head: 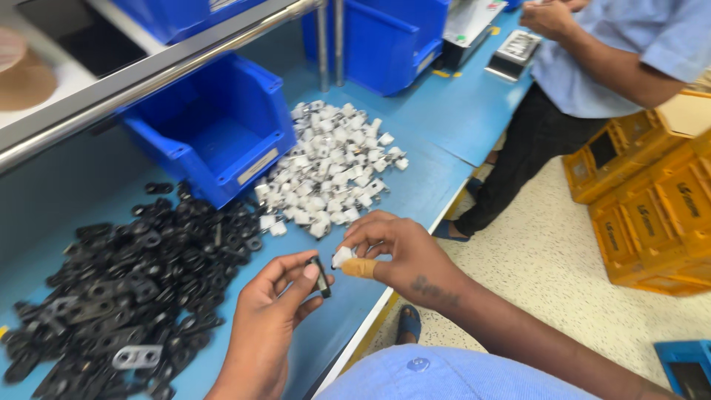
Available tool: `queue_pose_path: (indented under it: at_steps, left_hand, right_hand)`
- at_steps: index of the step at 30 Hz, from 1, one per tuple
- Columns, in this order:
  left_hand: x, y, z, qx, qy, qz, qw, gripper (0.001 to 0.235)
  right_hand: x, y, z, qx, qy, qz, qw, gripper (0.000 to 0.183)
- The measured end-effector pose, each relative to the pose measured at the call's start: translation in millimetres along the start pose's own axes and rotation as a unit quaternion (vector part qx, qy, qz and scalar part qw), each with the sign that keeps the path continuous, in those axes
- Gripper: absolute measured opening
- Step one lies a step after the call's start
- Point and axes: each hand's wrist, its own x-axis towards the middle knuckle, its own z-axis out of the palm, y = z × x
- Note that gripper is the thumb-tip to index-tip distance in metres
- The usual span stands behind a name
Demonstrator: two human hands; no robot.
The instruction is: The person repeatedly picks black and white plastic electrical connector halves from piles on a blue workbench, presses them together by hand, and places the assembled units into a blue bin. The process is continuous and repetitive throughout the clip.
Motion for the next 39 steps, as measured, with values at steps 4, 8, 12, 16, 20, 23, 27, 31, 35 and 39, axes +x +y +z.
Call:
queue_pose_path:
  at_steps: [4,8,12,16,20,23,27,31,35,39]
  left_hand:
    - [-13,2,-12,0.019,0.020,0.037,0.999,0.029]
    - [-24,4,-25,-0.003,0.060,0.019,0.998,0.028]
    - [-35,17,-30,0.009,0.111,0.021,0.994,0.027]
    - [-40,39,-23,0.083,0.177,0.094,0.976,0.035]
    - [-53,56,-18,0.184,0.261,0.245,0.915,0.032]
    - [-44,73,-7,-0.004,0.295,0.141,0.945,0.033]
    - [-38,84,6,-0.083,0.321,0.130,0.935,0.034]
    - [-35,89,18,-0.046,0.344,0.138,0.928,0.029]
    - [-46,86,27,0.059,0.367,0.203,0.906,0.030]
    - [-60,79,40,0.034,0.416,0.257,0.872,0.034]
  right_hand:
    - [-1,-23,22,-0.156,-0.028,-0.084,0.984,0.018]
    - [4,-33,30,-0.184,-0.084,-0.192,0.960,0.018]
    - [22,-30,35,-0.149,-0.114,-0.203,0.961,0.019]
    - [62,-34,40,0.142,-0.193,0.064,0.969,0.017]
    - [99,-53,36,0.123,-0.244,0.032,0.961,0.016]
    - [114,-67,24,-0.022,-0.233,-0.186,0.954,0.017]
    - [116,-78,13,-0.103,-0.239,-0.395,0.881,0.022]
    - [127,-74,8,-0.045,-0.256,-0.271,0.927,0.018]
    - [140,-69,15,0.165,-0.367,0.009,0.916,0.016]
    - [141,-72,27,0.295,-0.421,0.063,0.855,0.019]
